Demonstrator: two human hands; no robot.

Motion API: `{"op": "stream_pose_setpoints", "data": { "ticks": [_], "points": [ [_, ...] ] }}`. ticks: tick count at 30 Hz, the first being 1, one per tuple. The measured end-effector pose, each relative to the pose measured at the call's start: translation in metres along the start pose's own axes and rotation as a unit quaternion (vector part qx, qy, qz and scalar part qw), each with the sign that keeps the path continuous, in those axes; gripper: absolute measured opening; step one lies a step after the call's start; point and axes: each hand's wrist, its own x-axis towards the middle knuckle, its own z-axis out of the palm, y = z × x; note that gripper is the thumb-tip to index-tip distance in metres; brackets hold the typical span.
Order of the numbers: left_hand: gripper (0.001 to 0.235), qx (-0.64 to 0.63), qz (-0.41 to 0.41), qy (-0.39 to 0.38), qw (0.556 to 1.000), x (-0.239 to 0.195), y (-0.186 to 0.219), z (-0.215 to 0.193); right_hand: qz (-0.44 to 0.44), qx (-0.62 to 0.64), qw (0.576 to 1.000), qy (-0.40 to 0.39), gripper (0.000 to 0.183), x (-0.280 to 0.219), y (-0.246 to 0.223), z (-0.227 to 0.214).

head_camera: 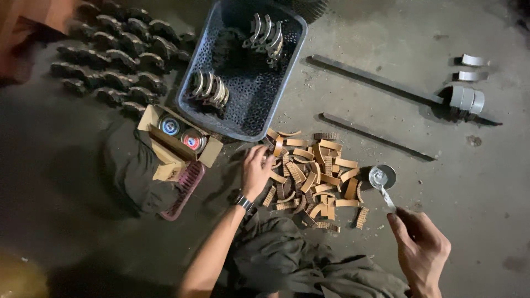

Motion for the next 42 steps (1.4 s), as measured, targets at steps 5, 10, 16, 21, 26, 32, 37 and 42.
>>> {"op": "stream_pose_setpoints", "data": {
  "ticks": [5, 10, 16, 21, 26, 32, 37, 42],
  "points": [
    [0.028, -0.064, 0.114, -0.065, 0.989, -0.002, 0.000, 0.036, -0.026, 0.010, 1.000, 0.013, 0.022, -0.003, -0.017, -0.001],
    [0.022, 0.006, 0.222, -0.016, 0.975, -0.004, 0.023, 0.020, -0.010, 0.021, 1.000, 0.010, 0.022, -0.001, -0.015, -0.004],
    [0.024, 0.149, 0.324, -0.166, 0.920, -0.007, -0.028, 0.043, -0.015, 0.048, 0.999, 0.011, 0.021, -0.002, -0.020, -0.002],
    [0.043, 0.128, 0.239, -0.108, 0.956, -0.001, 0.033, 0.015, -0.009, 0.053, 0.999, 0.005, 0.021, -0.001, -0.014, -0.002],
    [0.055, 0.091, 0.274, -0.193, 0.938, -0.032, 0.044, 0.040, -0.003, 0.052, 0.999, -0.003, 0.020, -0.002, -0.013, 0.000],
    [0.034, 0.152, 0.219, -0.196, 0.944, -0.029, 0.024, 0.045, -0.007, 0.049, 0.999, 0.002, 0.020, -0.001, -0.012, -0.004],
    [0.032, 0.184, 0.234, -0.079, 0.951, -0.022, 0.035, 0.039, -0.021, 0.086, 0.996, -0.014, 0.021, 0.001, -0.017, -0.002],
    [0.043, 0.145, 0.408, -0.131, 0.892, -0.024, 0.061, 0.050, -0.013, 0.054, 0.998, 0.000, 0.020, -0.001, -0.022, -0.001]
  ]
}}
